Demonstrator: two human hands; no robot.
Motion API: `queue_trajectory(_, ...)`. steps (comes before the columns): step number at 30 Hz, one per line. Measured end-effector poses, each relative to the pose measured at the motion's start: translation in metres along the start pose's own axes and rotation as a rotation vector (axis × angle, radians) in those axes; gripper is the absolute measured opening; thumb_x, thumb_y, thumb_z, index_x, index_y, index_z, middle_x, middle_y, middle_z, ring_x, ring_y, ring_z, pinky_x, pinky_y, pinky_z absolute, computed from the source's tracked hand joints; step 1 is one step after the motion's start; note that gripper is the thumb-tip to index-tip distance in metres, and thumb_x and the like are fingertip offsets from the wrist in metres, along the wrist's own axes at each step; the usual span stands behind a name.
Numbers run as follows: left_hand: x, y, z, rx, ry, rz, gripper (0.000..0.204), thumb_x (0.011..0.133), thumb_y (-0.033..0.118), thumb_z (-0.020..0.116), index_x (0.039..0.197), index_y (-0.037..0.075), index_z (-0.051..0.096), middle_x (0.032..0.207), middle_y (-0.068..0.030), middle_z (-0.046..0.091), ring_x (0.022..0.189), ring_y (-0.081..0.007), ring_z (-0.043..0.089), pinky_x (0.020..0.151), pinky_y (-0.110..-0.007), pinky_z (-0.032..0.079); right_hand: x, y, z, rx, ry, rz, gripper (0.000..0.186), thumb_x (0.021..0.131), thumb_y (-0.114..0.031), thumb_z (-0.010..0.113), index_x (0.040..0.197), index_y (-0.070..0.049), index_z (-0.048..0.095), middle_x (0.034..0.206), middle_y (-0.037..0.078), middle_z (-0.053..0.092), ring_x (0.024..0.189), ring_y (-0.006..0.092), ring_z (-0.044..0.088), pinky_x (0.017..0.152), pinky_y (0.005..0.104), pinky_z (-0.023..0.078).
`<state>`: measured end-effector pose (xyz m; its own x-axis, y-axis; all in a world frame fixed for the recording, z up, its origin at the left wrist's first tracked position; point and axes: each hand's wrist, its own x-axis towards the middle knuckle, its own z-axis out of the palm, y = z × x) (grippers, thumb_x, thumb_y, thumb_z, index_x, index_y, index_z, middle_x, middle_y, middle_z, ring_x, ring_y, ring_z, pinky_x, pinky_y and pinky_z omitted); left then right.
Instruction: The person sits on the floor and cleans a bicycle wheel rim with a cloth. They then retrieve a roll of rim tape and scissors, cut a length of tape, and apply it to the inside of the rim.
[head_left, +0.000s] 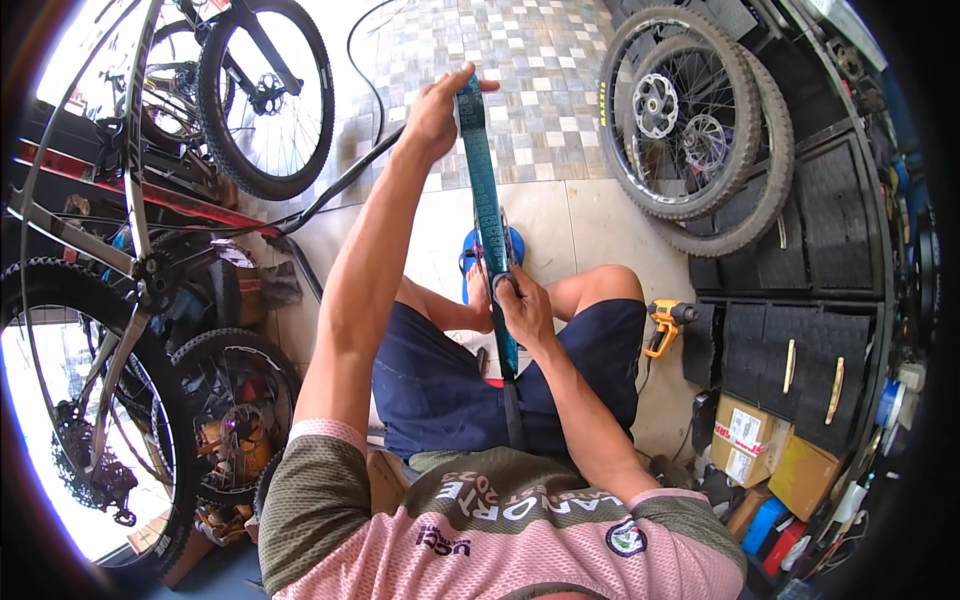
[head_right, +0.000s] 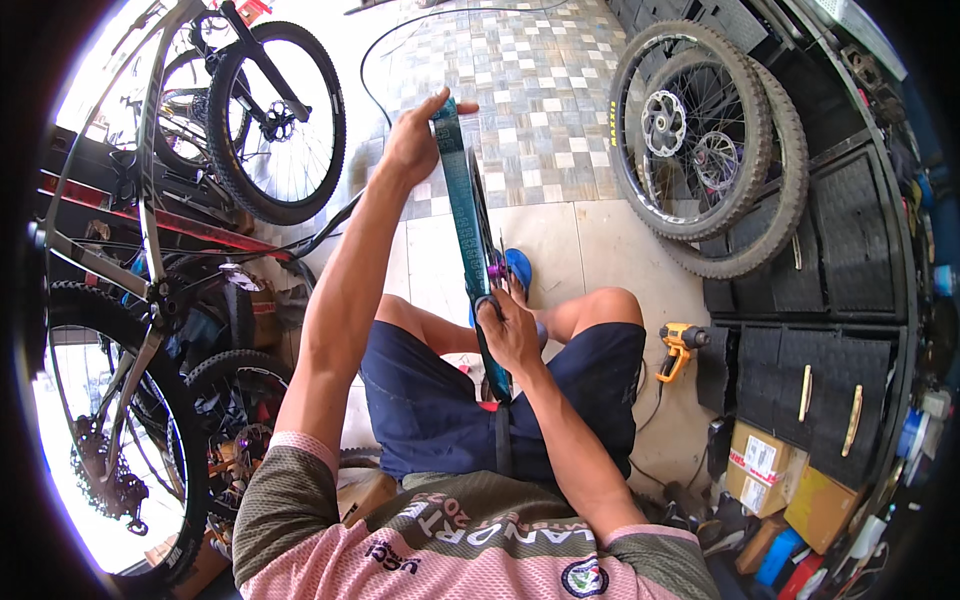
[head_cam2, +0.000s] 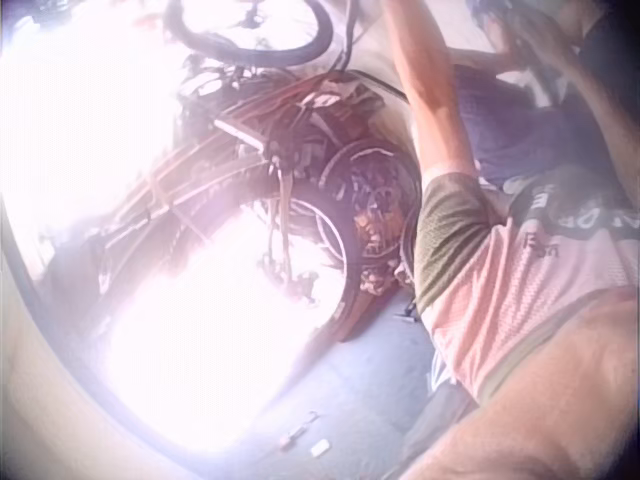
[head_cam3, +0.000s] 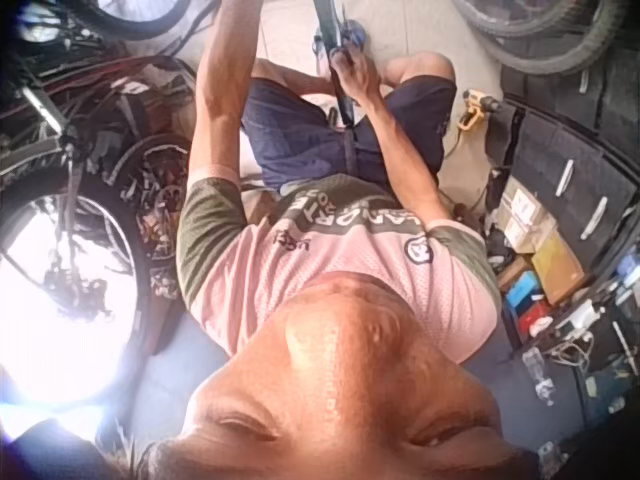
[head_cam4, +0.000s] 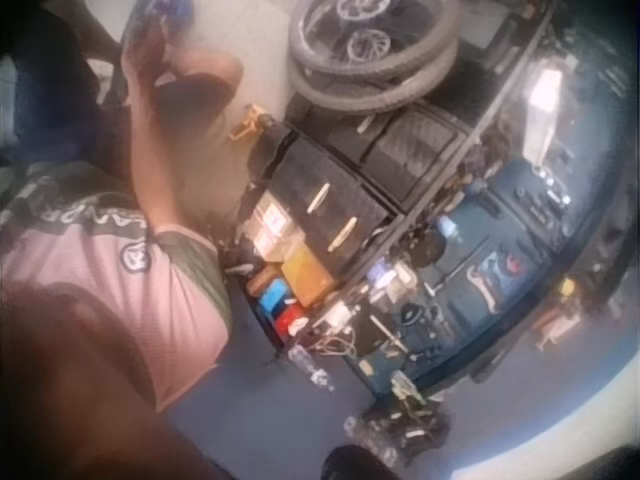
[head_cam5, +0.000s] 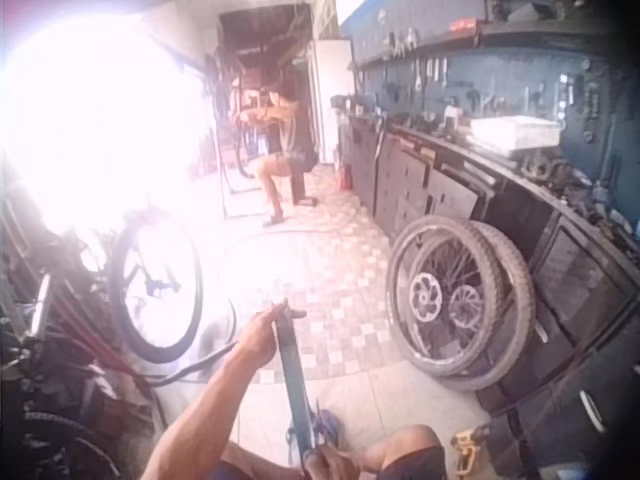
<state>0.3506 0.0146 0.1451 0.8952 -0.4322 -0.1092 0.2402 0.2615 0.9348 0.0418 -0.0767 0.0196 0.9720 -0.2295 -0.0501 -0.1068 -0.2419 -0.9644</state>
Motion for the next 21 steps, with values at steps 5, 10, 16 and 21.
queue_trajectory(5,0.035,0.011,-0.021,0.422,-0.138,0.177,0.045,0.105,0.051,0.064,0.124,0.012,0.079,0.142,-0.0258,0.059,0.142,-0.0366,0.028,0.113,-0.059,0.037,-0.004,-0.017,-0.010,-0.006,-0.018,-0.015,0.025,0.108,-0.024,0.056,0.103,-0.002,0.065,0.073,0.010,0.062,0.064,0.0176,0.059,0.060,0.0366,0.049)
queue_trajectory(10,0.051,-0.001,-0.028,0.959,-0.038,0.380,0.035,0.101,0.053,0.068,0.121,0.029,0.084,0.175,-0.0240,0.021,0.163,-0.0457,-0.002,0.126,-0.072,0.015,-0.006,-0.016,-0.014,0.033,-0.012,-0.002,0.025,0.108,-0.024,0.055,0.101,-0.001,0.063,0.071,0.007,0.059,0.063,0.0158,0.054,0.059,0.0362,0.046)
queue_trajectory(16,0.057,-0.016,-0.033,1.117,0.072,0.502,0.026,0.096,0.048,0.078,0.117,0.035,0.085,0.178,-0.0213,0.006,0.159,-0.0479,0.006,0.124,-0.070,0.021,-0.008,-0.020,-0.014,0.060,-0.013,0.032,0.026,0.108,-0.026,0.056,0.106,-0.001,0.065,0.074,0.007,0.060,0.066,0.0147,0.056,0.061,0.0349,0.048)
queue_trajectory(21,0.058,-0.033,-0.038,1.109,0.137,0.482,0.027,0.095,0.047,0.080,0.117,0.034,0.085,0.177,-0.0227,0.010,0.159,-0.0464,0.008,0.124,-0.068,0.022,-0.010,-0.016,-0.017,0.019,-0.061,0.071,0.031,0.109,-0.031,0.057,0.115,-0.003,0.067,0.077,0.007,0.062,0.067,0.0165,0.057,0.062,0.0351,0.049)
